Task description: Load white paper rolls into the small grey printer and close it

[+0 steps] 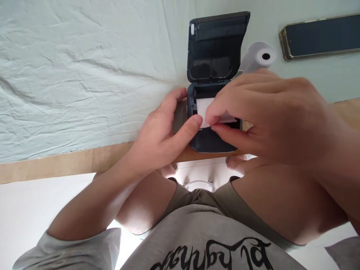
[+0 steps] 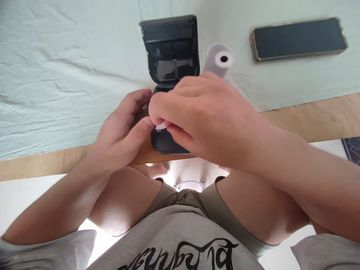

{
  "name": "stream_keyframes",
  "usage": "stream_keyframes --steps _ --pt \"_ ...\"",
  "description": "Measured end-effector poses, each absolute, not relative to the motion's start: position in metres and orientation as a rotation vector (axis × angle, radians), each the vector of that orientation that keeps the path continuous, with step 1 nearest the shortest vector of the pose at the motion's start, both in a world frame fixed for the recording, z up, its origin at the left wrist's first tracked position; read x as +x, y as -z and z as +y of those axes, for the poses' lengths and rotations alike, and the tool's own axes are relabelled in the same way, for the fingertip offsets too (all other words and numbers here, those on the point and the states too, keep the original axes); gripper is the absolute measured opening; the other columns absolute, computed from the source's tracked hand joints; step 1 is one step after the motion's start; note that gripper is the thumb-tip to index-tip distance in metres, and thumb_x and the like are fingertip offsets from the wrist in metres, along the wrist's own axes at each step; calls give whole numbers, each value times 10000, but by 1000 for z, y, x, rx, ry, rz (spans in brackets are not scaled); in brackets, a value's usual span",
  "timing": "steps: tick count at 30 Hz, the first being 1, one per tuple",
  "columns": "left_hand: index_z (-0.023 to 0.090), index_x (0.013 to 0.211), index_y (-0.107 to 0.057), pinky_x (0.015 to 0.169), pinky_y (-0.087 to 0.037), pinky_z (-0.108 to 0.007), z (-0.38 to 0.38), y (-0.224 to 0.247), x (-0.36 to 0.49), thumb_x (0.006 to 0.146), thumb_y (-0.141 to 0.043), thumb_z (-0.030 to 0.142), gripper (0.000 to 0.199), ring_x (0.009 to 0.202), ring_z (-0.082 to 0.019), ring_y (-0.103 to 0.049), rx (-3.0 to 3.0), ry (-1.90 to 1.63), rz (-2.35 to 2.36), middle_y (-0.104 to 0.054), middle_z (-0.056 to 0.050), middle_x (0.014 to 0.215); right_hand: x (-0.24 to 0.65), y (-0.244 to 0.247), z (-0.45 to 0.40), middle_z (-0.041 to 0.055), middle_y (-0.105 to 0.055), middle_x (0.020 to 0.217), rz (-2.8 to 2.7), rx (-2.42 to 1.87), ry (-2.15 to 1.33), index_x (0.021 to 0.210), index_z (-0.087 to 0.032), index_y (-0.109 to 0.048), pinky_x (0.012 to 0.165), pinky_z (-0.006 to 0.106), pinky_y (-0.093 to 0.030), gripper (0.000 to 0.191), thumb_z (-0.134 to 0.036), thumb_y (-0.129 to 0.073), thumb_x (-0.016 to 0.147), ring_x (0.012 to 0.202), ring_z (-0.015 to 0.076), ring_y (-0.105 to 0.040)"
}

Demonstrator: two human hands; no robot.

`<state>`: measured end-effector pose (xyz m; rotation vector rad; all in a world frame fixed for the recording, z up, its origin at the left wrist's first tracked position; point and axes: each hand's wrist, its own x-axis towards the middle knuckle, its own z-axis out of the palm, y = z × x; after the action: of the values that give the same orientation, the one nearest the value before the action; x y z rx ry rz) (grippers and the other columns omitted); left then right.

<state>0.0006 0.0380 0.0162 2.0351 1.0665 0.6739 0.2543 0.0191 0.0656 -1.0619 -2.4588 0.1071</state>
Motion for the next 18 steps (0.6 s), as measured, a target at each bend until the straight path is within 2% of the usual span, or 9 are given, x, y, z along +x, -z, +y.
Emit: stream_keyframes --steps 2,5,7,9,11,12,15,17,18 --pt "258 1590 -571 1079 -705 -598 38 -19 3 1137 -667 603 577 1328 -380 -802 2079 -660 1111 -800 -110 1493 254 -64 16 -46 -763 930 -2500 -1059 -177 1046 -250 -713 849 359 -517 196 -186 -531 1077 959 130 -746" --pt "265 1599 -580 1116 -706 -602 39 -20 4 1113 -704 604 606 1358 -393 -797 2103 -667 1112 -791 -98 1528 258 -67 17 -25 -759 945 -2440 -1036 -177 1037 -233 -676 912 375 -539 163 -307 -552 1111 1048 159 -769" --pt "307 1615 -582 1159 -700 -573 40 -17 3 1098 -728 604 614 1421 -392 -777 2084 -666 1097 -775 -66 1568 263 -67 23 35 -777 1113 -2319 -1131 -89 1101 -212 -695 1086 411 -563 260 -407 -525 1123 1227 206 -762" --pt "301 1644 -572 1178 -695 -567 41 -13 0 1073 -755 604 672 1471 -409 -752 2079 -676 1090 -753 -73 1604 268 -64 32 123 -735 1372 -2203 -1290 -25 1277 -152 -708 1325 508 -486 407 -452 -510 1087 1519 310 -653" --pt "274 1673 -558 1194 -686 -573 40 -10 -2 1055 -773 588 726 1503 -424 -728 2085 -679 1101 -726 -97 1640 271 -58 40 191 -641 1562 -2161 -1379 -69 1477 -74 -645 1405 591 -411 616 -464 -516 1018 1659 379 -532" --pt "269 1682 -554 1196 -684 -571 40 -8 -2 1048 -781 581 743 1509 -424 -722 2092 -680 1102 -716 -106 1654 272 -55 44 208 -600 1621 -2161 -1394 -114 1553 -50 -601 1401 602 -414 701 -464 -515 994 1661 378 -525" --pt "267 1708 -529 1229 -663 -562 39 -7 -3 1031 -801 575 793 1554 -419 -687 2106 -669 1107 -671 -123 1713 272 -50 49 236 -523 1709 -2160 -1359 -218 1656 20 -517 1379 514 -468 836 -469 -511 978 1617 325 -540" --pt "245 1730 -493 1266 -639 -571 38 -7 -4 1019 -801 592 849 1602 -428 -648 2104 -650 1107 -635 -142 1754 273 -54 47 229 -584 1647 -2114 -1356 -213 1637 83 -529 1360 421 -477 871 -520 -497 1009 1682 339 -447" --pt "233 1739 -473 1285 -625 -580 38 -7 -3 1012 -799 602 879 1625 -434 -630 2099 -638 1107 -620 -151 1770 274 -57 44 209 -630 1589 -2068 -1369 -192 1621 76 -558 1318 399 -486 862 -546 -481 1029 1687 351 -432"
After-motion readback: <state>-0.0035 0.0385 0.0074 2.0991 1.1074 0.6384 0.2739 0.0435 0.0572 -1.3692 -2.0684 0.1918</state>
